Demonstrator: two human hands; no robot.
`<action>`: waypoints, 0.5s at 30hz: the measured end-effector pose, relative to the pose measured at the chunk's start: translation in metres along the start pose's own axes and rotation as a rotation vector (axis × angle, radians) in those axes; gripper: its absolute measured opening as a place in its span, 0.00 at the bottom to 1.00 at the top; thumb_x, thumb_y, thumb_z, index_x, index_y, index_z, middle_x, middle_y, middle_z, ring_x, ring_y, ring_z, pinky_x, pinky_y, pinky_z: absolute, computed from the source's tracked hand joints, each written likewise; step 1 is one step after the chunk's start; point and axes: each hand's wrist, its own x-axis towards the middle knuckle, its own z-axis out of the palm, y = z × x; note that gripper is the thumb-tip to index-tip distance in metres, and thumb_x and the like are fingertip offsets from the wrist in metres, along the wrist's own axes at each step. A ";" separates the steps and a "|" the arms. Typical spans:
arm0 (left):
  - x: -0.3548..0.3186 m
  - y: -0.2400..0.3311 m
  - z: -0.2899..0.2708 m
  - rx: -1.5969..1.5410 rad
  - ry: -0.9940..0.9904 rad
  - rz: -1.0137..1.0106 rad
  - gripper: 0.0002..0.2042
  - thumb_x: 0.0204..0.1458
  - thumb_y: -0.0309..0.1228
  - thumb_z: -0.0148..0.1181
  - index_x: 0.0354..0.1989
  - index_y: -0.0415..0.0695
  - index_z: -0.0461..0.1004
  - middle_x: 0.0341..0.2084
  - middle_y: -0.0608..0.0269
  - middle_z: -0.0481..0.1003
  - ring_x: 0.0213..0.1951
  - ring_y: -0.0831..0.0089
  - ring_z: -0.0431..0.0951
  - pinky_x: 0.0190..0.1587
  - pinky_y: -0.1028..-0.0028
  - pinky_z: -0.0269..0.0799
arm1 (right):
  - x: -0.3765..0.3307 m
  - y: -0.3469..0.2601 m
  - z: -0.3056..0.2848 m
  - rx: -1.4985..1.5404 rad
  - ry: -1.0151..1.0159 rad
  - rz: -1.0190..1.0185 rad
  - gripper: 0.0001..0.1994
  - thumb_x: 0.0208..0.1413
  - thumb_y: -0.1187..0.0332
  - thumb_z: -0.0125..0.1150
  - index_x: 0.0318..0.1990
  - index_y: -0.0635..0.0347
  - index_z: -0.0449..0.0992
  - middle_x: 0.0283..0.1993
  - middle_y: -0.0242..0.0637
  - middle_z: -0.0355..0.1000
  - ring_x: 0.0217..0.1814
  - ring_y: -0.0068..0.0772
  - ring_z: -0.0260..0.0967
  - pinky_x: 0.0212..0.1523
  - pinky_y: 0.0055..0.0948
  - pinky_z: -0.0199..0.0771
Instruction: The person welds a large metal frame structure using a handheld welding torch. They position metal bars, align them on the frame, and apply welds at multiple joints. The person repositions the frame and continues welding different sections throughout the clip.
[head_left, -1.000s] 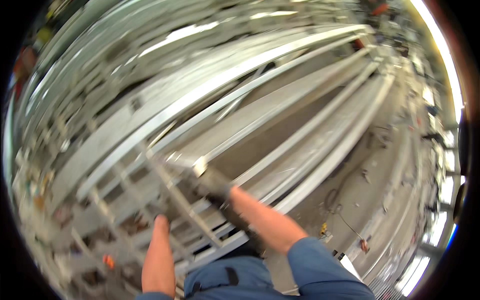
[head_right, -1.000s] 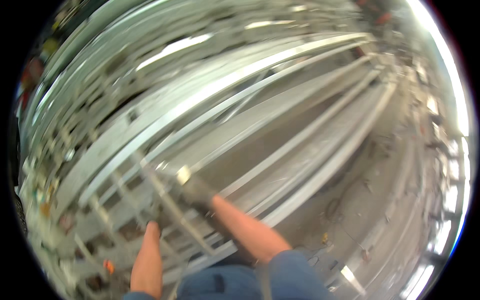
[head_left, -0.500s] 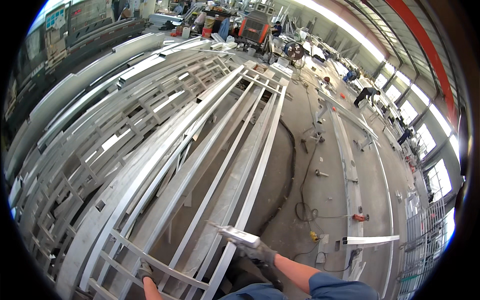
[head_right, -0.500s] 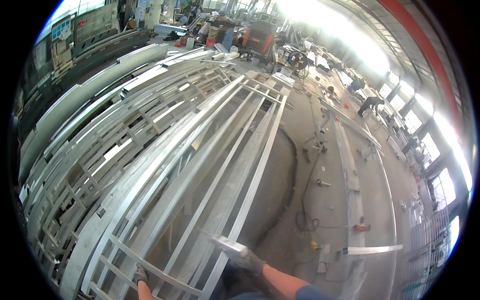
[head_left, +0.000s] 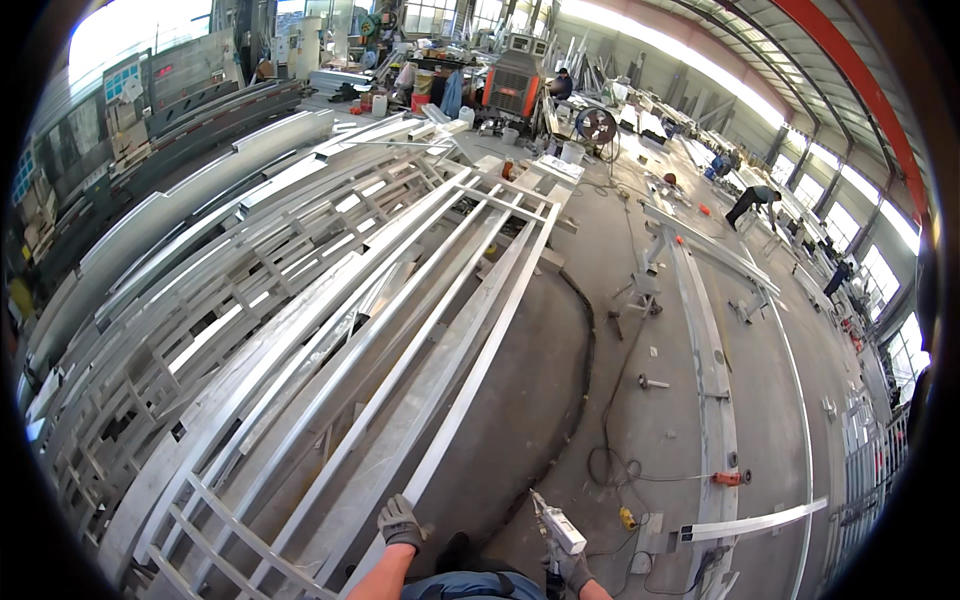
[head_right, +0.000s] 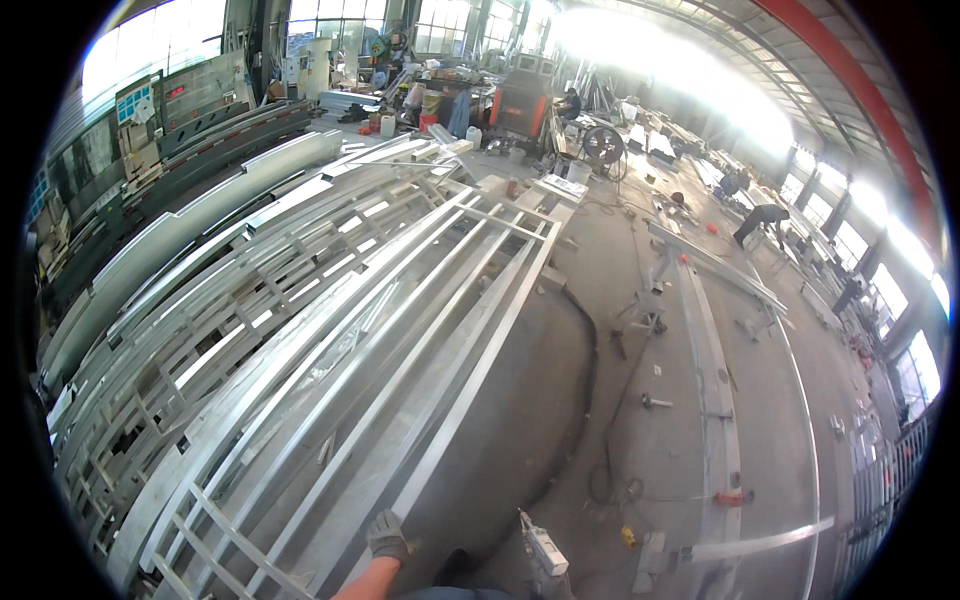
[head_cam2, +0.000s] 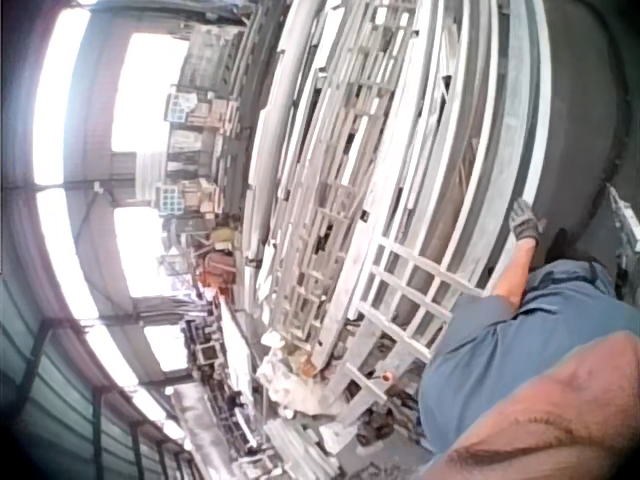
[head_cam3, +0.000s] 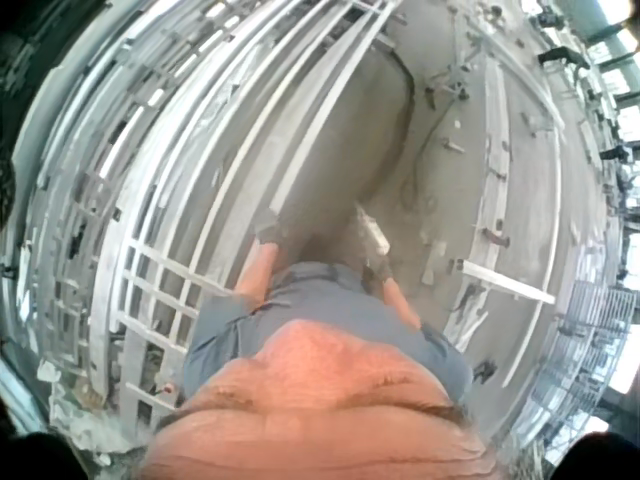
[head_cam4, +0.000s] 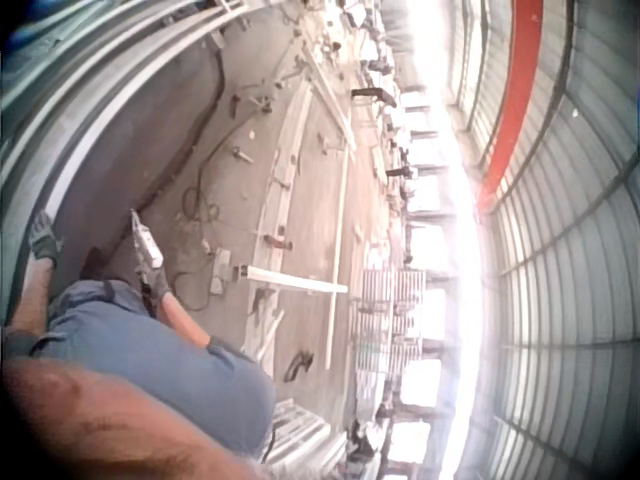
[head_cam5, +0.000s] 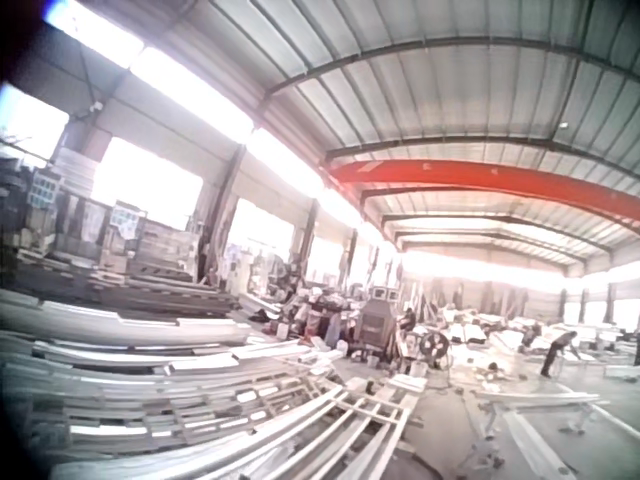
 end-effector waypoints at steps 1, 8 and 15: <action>0.017 0.013 0.013 0.044 -0.031 -0.072 0.61 0.32 0.63 0.78 0.72 0.37 0.57 0.59 0.51 0.70 0.61 0.54 0.71 0.65 0.52 0.64 | -0.001 -0.004 -0.015 -0.001 0.020 -0.063 0.18 0.70 0.58 0.61 0.58 0.60 0.74 0.36 0.42 0.81 0.32 0.33 0.82 0.31 0.35 0.86; 0.074 -0.007 0.046 -0.045 -0.206 -0.202 0.34 0.43 0.47 0.76 0.57 0.49 0.69 0.52 0.52 0.77 0.52 0.55 0.82 0.50 0.51 0.77 | 0.007 0.057 -0.064 -0.621 -0.047 -0.288 0.22 0.79 0.65 0.32 0.74 0.58 0.60 0.69 0.41 0.64 0.71 0.37 0.58 0.69 0.31 0.61; 0.050 0.013 -0.079 -0.297 -0.249 -0.119 0.35 0.38 0.45 0.77 0.55 0.42 0.73 0.48 0.46 0.79 0.52 0.48 0.82 0.54 0.56 0.78 | 0.035 0.082 -0.075 -0.677 0.091 -0.365 0.19 0.74 0.60 0.48 0.65 0.58 0.69 0.50 0.40 0.74 0.49 0.34 0.72 0.45 0.34 0.74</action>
